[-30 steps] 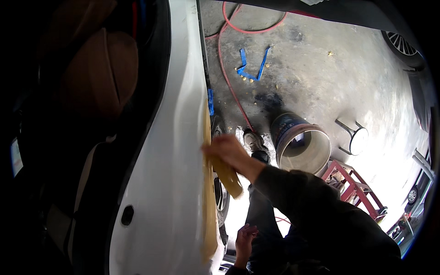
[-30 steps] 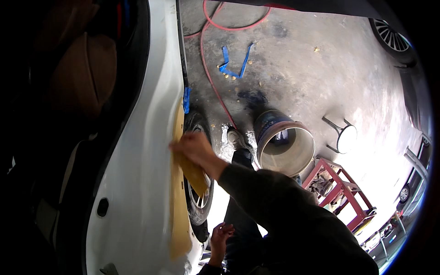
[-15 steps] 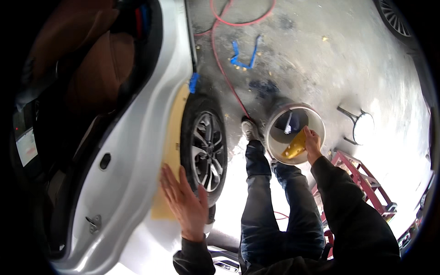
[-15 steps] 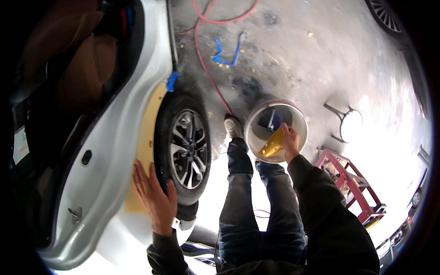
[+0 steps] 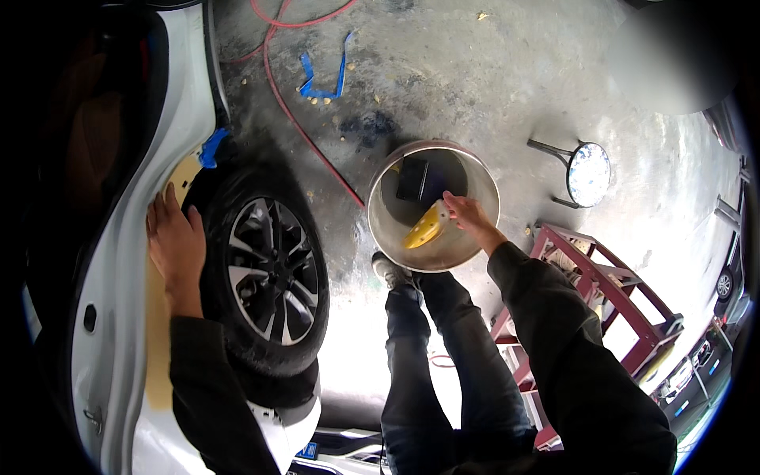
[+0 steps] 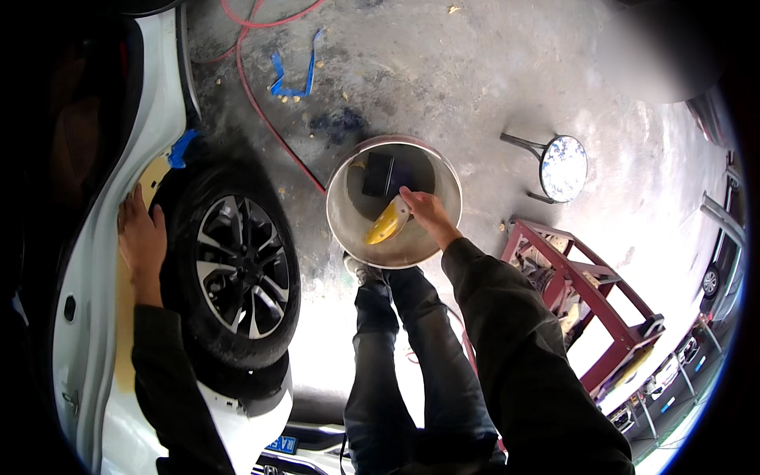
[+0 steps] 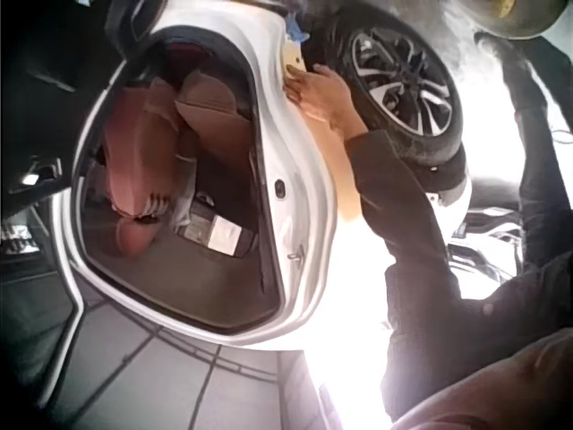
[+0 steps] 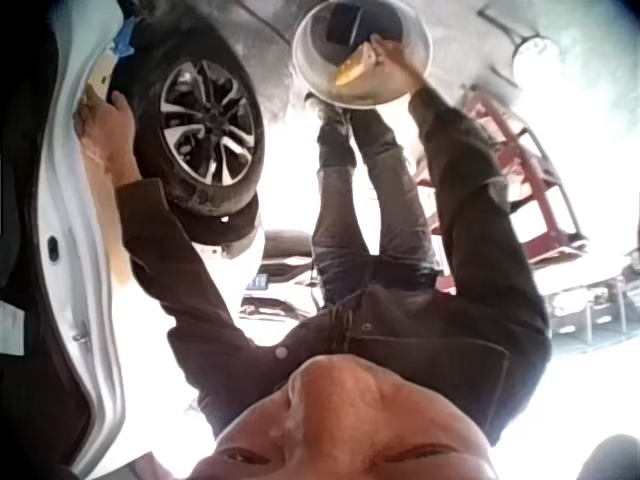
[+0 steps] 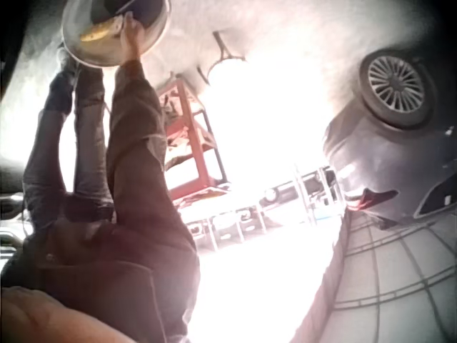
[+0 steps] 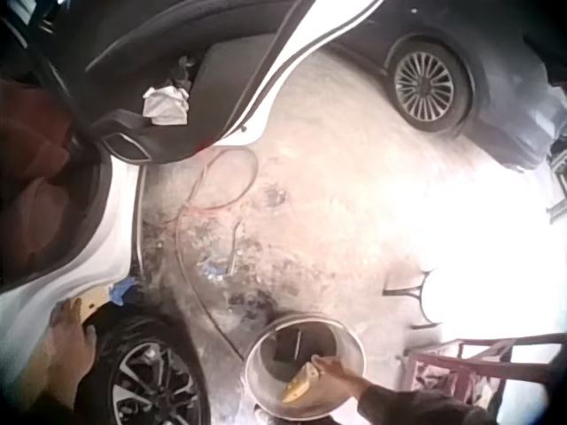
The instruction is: The person sands the rear quarter panel of a white car using a sanding block and sandpaper. They repeatedly dip the sanding block into a bucket of water and wipe the panel with a cloth while working on the area around the wheel arch.
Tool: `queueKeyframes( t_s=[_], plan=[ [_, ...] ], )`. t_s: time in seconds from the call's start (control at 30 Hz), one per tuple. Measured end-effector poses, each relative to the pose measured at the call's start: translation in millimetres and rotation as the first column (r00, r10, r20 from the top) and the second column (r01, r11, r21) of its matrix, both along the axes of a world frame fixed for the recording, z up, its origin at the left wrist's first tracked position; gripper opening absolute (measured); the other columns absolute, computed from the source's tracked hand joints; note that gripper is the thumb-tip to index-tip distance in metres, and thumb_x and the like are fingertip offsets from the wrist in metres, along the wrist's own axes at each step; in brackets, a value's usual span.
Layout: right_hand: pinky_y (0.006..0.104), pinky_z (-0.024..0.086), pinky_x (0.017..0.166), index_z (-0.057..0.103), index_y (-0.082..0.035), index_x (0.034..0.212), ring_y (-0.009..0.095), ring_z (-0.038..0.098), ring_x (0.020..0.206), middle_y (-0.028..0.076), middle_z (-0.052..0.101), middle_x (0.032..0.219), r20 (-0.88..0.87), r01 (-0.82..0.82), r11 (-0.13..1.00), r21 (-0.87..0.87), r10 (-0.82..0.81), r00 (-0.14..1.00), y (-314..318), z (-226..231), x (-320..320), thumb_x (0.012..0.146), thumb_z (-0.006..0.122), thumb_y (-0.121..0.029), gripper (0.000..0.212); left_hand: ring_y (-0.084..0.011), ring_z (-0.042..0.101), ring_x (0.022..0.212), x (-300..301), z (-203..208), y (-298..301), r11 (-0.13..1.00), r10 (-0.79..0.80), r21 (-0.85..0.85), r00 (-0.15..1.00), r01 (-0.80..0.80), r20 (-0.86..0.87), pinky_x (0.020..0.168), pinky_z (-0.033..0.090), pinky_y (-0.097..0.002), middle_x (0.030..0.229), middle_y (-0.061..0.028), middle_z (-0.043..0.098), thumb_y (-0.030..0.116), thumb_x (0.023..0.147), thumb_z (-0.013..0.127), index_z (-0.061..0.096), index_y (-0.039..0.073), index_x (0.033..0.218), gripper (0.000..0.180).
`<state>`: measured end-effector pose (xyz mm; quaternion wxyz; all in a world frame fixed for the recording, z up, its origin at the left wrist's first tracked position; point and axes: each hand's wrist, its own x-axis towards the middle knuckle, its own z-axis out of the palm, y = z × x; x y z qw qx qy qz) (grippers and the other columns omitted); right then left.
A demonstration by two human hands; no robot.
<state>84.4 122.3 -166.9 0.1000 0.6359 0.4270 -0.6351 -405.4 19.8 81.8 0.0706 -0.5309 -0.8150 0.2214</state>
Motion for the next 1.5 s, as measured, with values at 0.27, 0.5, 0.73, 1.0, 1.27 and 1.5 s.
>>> queueKeyframes(
  t_s=[0.27, 0.5, 0.73, 1.0, 1.27, 1.5],
  plan=[
    [0.0482, 0.048, 0.095, 0.066, 0.002, 0.111, 0.040, 0.062, 0.110, 0.024, 0.068, 0.109, 0.290, -0.204, 0.792, 0.576, 0.035, 0.956, -14, -160, -18, 0.089, 0.066, -0.035, 0.043, -0.0360, 0.057, 0.121, -12, -72, 46, 0.997, 0.069, -0.029, 0.990, -0.066, 0.119, 0.103, 0.046, -0.0443, 0.127, -0.0172, 0.063, 0.021, 0.095, 0.058, 0.057, 0.010, 0.133, 0.040],
    [0.0395, 0.054, 0.076, 0.066, 0.005, 0.105, 0.033, 0.069, 0.088, 0.017, 0.070, 0.093, 0.024, 0.241, 0.913, 0.330, -0.263, 0.965, -22, -119, -15, 0.072, 0.073, -0.020, 0.042, -0.0294, 0.063, 0.114, 165, -114, -35, 0.871, 0.244, -0.085, 0.276, -0.485, 0.930, 0.096, 0.051, -0.0377, 0.128, -0.0162, 0.064, 0.014, 0.094, 0.064, 0.062, 0.005, 0.126, 0.033],
    [0.0365, 0.055, 0.083, 0.062, 0.002, 0.107, 0.023, 0.068, 0.092, 0.013, 0.068, 0.103, -0.286, 0.562, 0.581, -0.589, -0.800, 0.527, -47, 65, -42, 0.086, 0.061, -0.013, 0.026, -0.0306, 0.061, 0.116, 307, -127, -52, 0.798, -0.034, -0.035, -0.103, -0.601, 0.994, 0.094, 0.051, -0.0396, 0.134, -0.0195, 0.058, 0.017, 0.092, 0.069, 0.054, 0.002, 0.135, 0.048],
    [0.0406, 0.059, 0.074, 0.060, -0.004, 0.121, 0.024, 0.069, 0.082, 0.011, 0.070, 0.096, -0.408, 0.526, 0.658, -0.538, -0.750, 0.520, -26, 145, -56, 0.098, 0.060, -0.037, 0.040, -0.0400, 0.046, 0.126, 333, -52, -56, 0.895, -0.228, 0.243, 0.086, -0.374, 0.970, 0.108, 0.037, -0.0476, 0.143, -0.0218, 0.046, 0.014, 0.086, 0.071, 0.059, 0.007, 0.129, 0.045],
    [0.0308, 0.038, 0.037, 0.059, -0.013, 0.081, 0.013, 0.046, 0.043, -0.002, 0.050, 0.059, -0.164, 0.421, 0.886, 0.195, -0.393, 0.905, 8, 126, -109, 0.093, 0.063, -0.053, 0.042, -0.0332, 0.059, 0.119, 215, 166, -162, 0.756, -0.020, 0.131, 0.177, -0.642, 0.984, 0.100, 0.048, -0.0406, 0.129, -0.0203, 0.061, 0.003, 0.082, 0.072, 0.069, 0.008, 0.119, 0.037],
    [0.0275, 0.049, 0.052, 0.069, -0.004, 0.091, 0.012, 0.059, 0.055, 0.003, 0.062, 0.068, -0.093, 0.173, 0.985, 0.028, -0.170, 0.981, 2, 170, -158, 0.092, 0.067, -0.050, 0.046, -0.0404, 0.056, 0.123, 127, 356, -303, 0.814, 0.315, 0.406, 0.903, -0.416, 0.294, 0.100, 0.047, -0.0516, 0.136, -0.0264, 0.053, -0.002, 0.090, 0.057, 0.062, -0.004, 0.112, 0.023]
  ],
)
